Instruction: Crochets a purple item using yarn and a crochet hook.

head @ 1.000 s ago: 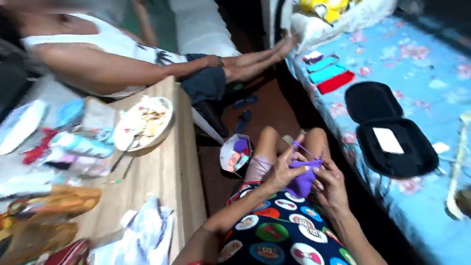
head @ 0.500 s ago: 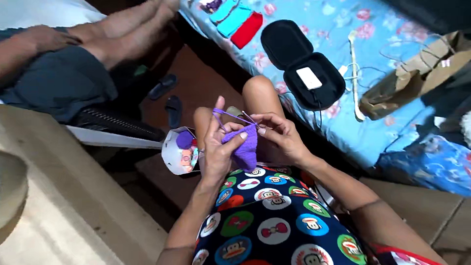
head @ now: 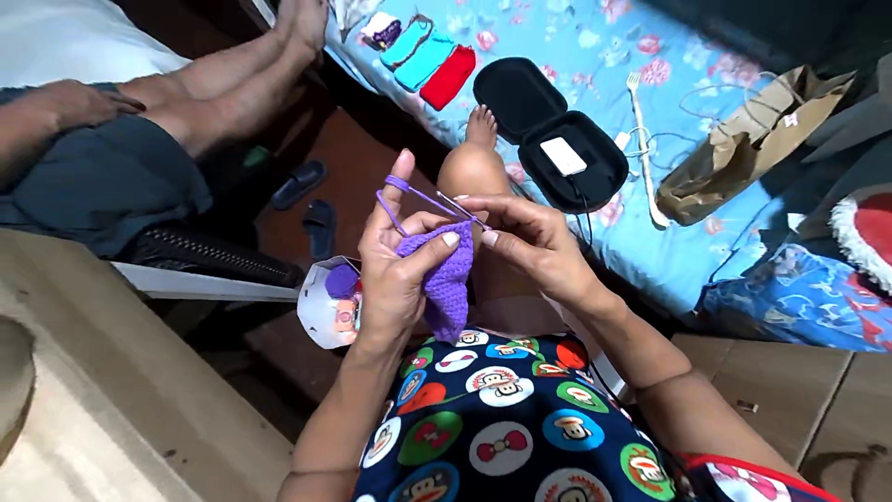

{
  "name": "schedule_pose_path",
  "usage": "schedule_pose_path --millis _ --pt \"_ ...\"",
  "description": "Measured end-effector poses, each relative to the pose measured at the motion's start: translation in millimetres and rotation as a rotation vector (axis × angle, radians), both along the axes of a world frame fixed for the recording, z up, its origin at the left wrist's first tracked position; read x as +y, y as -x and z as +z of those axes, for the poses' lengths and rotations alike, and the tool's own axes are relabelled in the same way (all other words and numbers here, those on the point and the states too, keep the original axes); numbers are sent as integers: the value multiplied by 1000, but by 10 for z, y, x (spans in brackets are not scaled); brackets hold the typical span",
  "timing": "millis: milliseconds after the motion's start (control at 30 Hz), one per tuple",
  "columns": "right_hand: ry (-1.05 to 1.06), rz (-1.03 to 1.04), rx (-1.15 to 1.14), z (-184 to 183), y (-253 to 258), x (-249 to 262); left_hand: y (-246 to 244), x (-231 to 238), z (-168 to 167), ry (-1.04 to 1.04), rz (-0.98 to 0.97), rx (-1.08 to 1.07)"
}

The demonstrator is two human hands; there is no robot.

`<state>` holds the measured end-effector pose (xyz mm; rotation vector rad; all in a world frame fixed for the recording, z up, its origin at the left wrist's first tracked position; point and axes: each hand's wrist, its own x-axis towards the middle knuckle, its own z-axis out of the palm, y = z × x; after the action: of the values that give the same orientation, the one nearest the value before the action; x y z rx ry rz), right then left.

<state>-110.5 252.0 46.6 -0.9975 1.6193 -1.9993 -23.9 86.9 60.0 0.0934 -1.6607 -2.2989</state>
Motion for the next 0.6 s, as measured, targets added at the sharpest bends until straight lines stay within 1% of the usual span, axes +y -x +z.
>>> schedule_pose_path --millis 100,233,400,600 --pt "9 -14 -94 -80 62 16 80 -20 -69 20 -23 -25" --pt "21 -36 -117 -251 177 13 191 -71 -147 67 -26 -87" --pt "-16 -4 -16 -422 420 22 372 -150 -121 141 6 -133" --pt "5 36 24 -561 713 18 573 -99 -152 239 27 -210"
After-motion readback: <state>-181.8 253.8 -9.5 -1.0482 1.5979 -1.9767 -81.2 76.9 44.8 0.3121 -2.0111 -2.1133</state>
